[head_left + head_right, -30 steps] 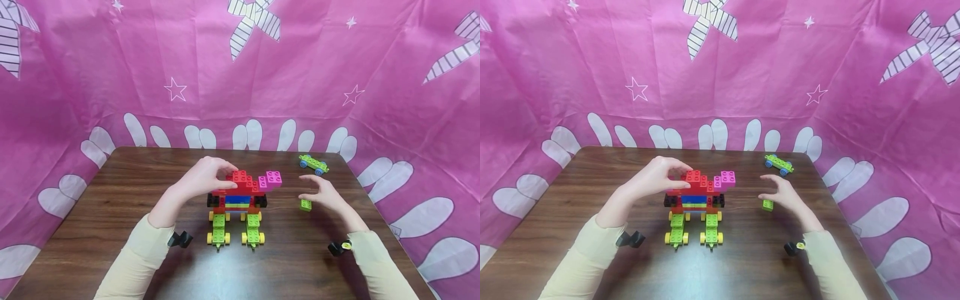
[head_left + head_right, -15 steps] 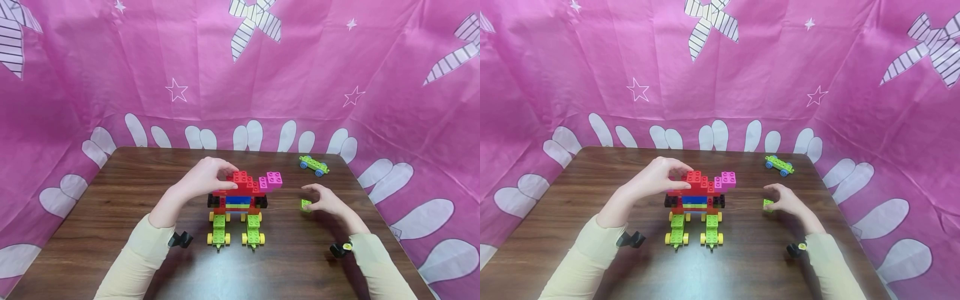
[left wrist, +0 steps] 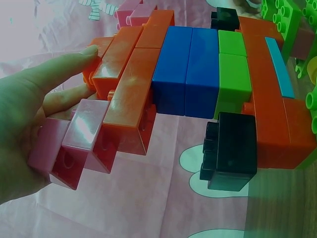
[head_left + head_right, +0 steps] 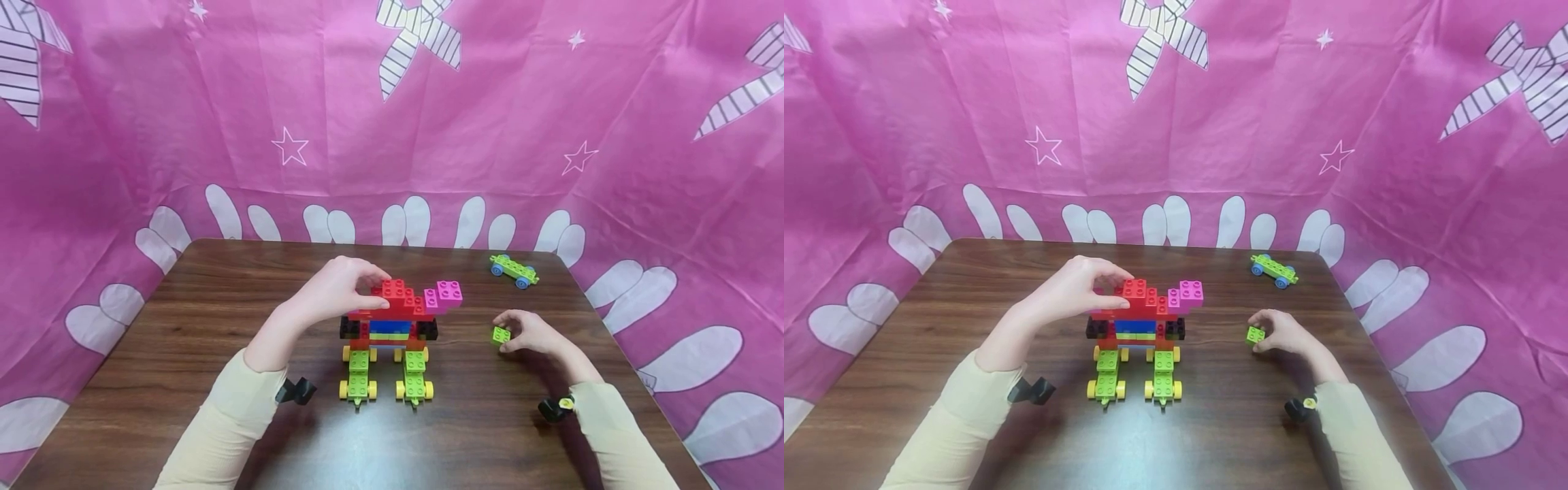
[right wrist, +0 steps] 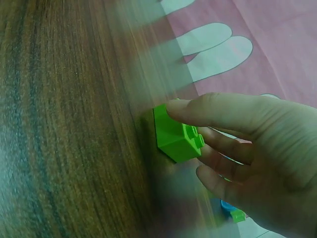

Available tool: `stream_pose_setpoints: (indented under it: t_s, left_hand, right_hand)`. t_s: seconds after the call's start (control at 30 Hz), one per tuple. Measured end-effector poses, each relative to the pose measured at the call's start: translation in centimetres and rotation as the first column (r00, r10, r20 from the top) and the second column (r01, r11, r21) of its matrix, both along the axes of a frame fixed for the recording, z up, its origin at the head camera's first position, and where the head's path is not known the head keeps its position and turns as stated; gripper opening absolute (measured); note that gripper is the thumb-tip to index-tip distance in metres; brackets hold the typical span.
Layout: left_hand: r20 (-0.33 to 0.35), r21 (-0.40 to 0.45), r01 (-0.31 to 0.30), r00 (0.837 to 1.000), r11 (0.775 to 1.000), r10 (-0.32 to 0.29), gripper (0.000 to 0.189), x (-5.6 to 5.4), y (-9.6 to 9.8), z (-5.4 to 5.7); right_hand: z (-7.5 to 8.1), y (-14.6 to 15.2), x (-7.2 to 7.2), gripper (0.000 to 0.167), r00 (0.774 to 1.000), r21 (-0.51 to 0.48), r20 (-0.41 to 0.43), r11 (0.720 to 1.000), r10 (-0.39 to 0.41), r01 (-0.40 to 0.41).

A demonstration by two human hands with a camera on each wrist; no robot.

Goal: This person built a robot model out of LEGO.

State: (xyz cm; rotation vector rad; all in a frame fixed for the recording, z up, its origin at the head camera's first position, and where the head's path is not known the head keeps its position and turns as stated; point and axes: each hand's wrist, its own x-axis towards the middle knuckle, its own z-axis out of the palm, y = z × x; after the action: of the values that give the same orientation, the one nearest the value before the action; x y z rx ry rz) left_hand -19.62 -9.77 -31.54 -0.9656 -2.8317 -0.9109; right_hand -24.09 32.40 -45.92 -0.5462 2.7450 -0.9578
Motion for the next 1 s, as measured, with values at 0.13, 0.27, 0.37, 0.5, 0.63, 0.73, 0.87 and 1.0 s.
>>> stream_pose_setpoints:
  t_s: [0.13,0.27,0.37,0.5,0.63,0.73,0.87,1.0]
  left_hand:
    - [0.010,-0.001,-0.004,1.000,1.000,0.004,0.043,0.0,0.0,0.0]
    - [0.017,0.001,-0.006,1.000,1.000,0.006,0.043,0.1,0.0,0.0]
    - [0.018,0.002,-0.008,1.000,1.000,0.008,0.043,0.1,0.0,0.0]
    - [0.014,0.002,-0.006,1.000,1.000,0.006,0.043,0.0,0.0,0.0]
    - [0.004,-0.001,-0.001,1.000,1.000,0.001,0.043,0.0,0.0,0.0]
    - [-0.002,-0.003,0.001,1.000,1.000,-0.001,0.043,0.0,0.1,0.0]
    - [-0.010,-0.007,0.002,1.000,1.000,-0.002,0.043,0.0,0.1,0.0]
    - [-0.018,-0.016,-0.004,1.000,1.000,0.004,0.044,0.1,0.1,0.1]
  right_hand:
    - [-0.3,0.1,-0.2,0.051,1.000,0.030,-0.003,1.000,-0.009,0.009]
    - [-0.4,0.2,-0.2,0.049,1.000,0.038,0.010,0.999,-0.016,0.016]
    - [-0.4,0.2,-0.2,0.048,1.000,0.043,0.008,0.999,-0.008,0.007]
    - [-0.4,0.2,-0.2,0.046,1.000,0.047,0.005,0.999,-0.002,0.002]
    - [-0.3,0.2,-0.2,0.043,1.000,0.053,-0.004,0.998,-0.019,0.020]
    - [0.0,0.0,-0.2,0.042,0.998,0.028,-0.026,0.998,-0.061,0.062]
    - [1.2,-0.7,-0.2,0.042,0.993,-0.026,-0.065,0.995,-0.100,0.099]
    - [2.9,-1.6,-0.4,0.041,0.982,-0.010,-0.161,0.995,-0.095,0.095]
